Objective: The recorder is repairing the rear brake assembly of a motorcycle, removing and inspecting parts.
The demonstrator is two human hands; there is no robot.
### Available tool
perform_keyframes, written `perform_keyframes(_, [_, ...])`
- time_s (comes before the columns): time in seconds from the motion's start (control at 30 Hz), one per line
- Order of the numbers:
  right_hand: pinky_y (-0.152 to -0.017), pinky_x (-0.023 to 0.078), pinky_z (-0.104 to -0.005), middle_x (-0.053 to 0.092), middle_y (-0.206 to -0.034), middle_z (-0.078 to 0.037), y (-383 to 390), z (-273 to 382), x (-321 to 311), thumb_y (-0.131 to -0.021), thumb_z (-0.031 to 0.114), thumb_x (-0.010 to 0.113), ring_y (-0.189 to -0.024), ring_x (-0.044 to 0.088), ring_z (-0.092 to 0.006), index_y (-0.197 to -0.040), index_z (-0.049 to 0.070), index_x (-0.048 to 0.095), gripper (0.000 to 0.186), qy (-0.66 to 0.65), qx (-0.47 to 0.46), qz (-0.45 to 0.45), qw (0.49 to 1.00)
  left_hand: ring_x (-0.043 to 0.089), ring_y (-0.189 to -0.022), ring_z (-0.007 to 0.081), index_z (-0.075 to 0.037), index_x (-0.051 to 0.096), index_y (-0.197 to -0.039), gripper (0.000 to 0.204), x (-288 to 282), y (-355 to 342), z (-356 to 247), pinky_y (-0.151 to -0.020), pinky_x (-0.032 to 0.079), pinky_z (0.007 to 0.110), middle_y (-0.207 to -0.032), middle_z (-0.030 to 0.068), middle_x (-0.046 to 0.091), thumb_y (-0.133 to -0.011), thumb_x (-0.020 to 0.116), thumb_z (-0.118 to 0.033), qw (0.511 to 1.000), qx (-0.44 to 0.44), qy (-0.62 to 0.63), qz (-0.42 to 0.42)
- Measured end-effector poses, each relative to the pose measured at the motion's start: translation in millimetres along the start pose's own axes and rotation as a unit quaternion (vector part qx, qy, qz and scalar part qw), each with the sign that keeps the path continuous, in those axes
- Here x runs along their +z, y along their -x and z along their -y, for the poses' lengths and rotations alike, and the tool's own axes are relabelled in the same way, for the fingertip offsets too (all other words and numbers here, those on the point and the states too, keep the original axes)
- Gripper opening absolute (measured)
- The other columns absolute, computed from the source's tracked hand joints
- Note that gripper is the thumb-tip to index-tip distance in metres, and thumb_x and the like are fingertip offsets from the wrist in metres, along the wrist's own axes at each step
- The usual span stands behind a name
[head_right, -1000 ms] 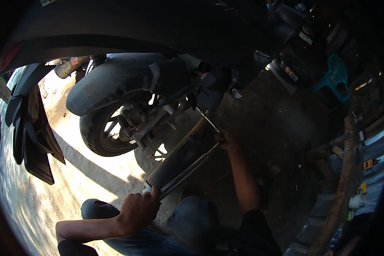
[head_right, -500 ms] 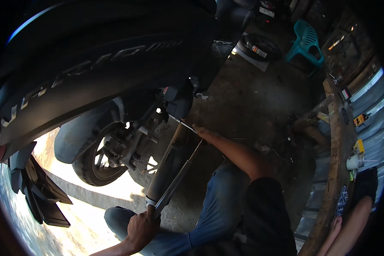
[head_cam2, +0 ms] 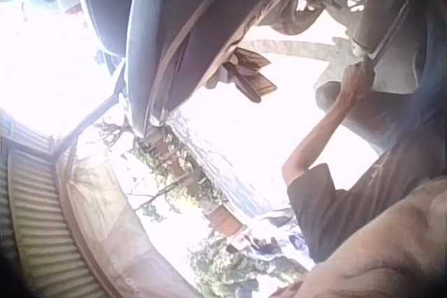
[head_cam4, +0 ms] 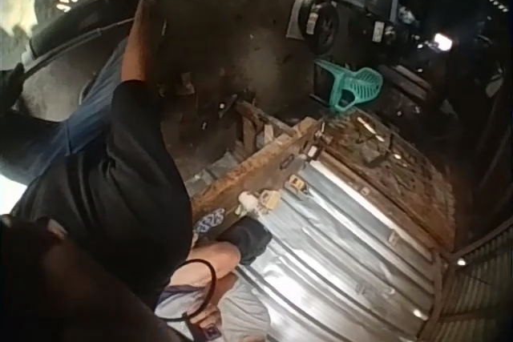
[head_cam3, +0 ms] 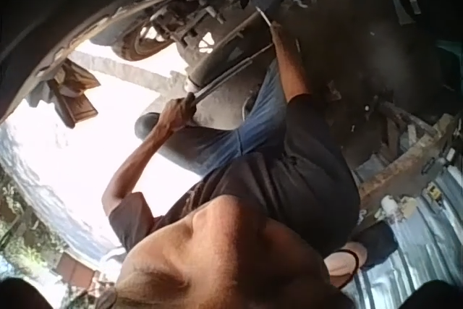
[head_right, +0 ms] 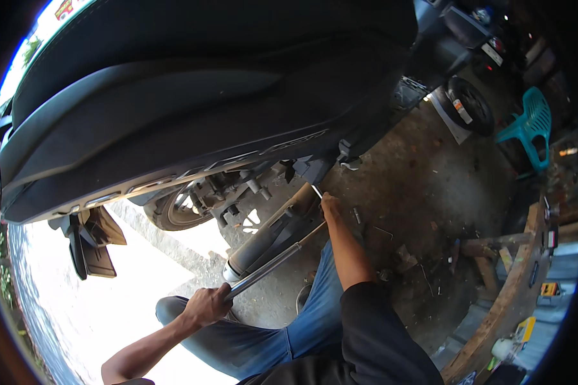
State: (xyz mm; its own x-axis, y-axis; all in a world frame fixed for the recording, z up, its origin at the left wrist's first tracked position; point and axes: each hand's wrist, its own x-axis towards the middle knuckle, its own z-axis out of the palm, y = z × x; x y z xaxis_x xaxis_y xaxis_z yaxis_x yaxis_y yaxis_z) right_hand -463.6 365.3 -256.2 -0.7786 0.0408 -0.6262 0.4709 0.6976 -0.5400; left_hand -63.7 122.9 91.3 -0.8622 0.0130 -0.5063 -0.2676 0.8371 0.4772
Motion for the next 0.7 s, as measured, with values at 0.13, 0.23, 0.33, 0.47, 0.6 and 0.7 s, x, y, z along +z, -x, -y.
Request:
perform_keyframes(0.13, [-0.047,0.04,-0.0401,0.055,-0.06,-0.007,31,22,-41,-0.096,0.042,0.041,-0.051,0.052,-0.0216,-0.075,0.006,0.061,0.047,-0.081,0.009,0.138,0.987,0.064,-0.066,0.0427,-0.005,0.051,-0.099,0.023,-5,0,-4,-0.061,0.051,0.051,-0.07,0.0192,0.065,-0.085,0.062,-0.019,1.0,-0.002,0.004,-0.004])
perform_keyframes(0.23, [-0.043,0.037,-0.037,0.053,-0.062,-0.006,42,30,-39,-0.095,0.04,0.042,-0.05,0.048,-0.0176,-0.076,0.009,0.058,0.04,-0.052,0.0,0.142,0.989,0.063,-0.06,0.0415,-0.004,0.052,-0.097,0.018,2,2,-1,-0.057,0.049,0.051,-0.065,0.0193,0.062,-0.087,0.059,-0.018,1.0,-0.003,0.021,-0.018])
perform_keyframes(0.33, [-0.044,0.038,-0.0373,0.056,-0.066,-0.007,16,15,-58,-0.095,0.04,0.042,-0.051,0.049,-0.0178,-0.08,0.008,0.058,0.038,-0.016,-0.012,0.118,0.993,0.063,-0.056,0.0383,-0.004,0.051,-0.095,0.016,4,-8,-2,-0.051,0.049,0.048,-0.062,0.0175,0.061,-0.088,0.059,-0.015,0.998,0.042,0.016,-0.04])
perform_keyframes(0.47, [-0.051,0.043,-0.0408,0.058,-0.07,-0.008,16,4,-39,-0.095,0.042,0.04,-0.056,0.053,-0.0201,-0.087,0.006,0.062,0.042,-0.001,-0.068,0.094,0.993,0.061,-0.052,0.0371,-0.003,0.05,-0.095,0.017,8,-4,5,-0.05,0.048,0.048,-0.056,0.0155,0.057,-0.087,0.059,-0.016,0.999,0.029,0.005,-0.043])
perform_keyframes(0.6, [-0.063,0.049,-0.0461,0.066,-0.081,-0.014,14,1,-19,-0.097,0.052,0.034,-0.07,0.063,-0.028,-0.1,0.004,0.066,0.058,0.049,-0.055,0.048,0.996,0.063,-0.056,0.0373,-0.005,0.052,-0.093,0.02,17,-3,15,-0.052,0.049,0.048,-0.059,0.0158,0.059,-0.085,0.065,-0.018,0.999,0.015,0.007,-0.052])
perform_keyframes(0.7, [-0.064,0.05,-0.0475,0.068,-0.085,-0.017,-10,-7,-21,-0.099,0.054,0.031,-0.073,0.065,-0.0308,-0.098,0.004,0.066,0.061,0.094,-0.073,0.017,0.993,0.063,-0.055,0.0374,-0.004,0.051,-0.098,0.022,16,-9,14,-0.051,0.05,0.048,-0.059,0.0166,0.06,-0.086,0.064,-0.017,0.998,0.039,0.003,-0.052])
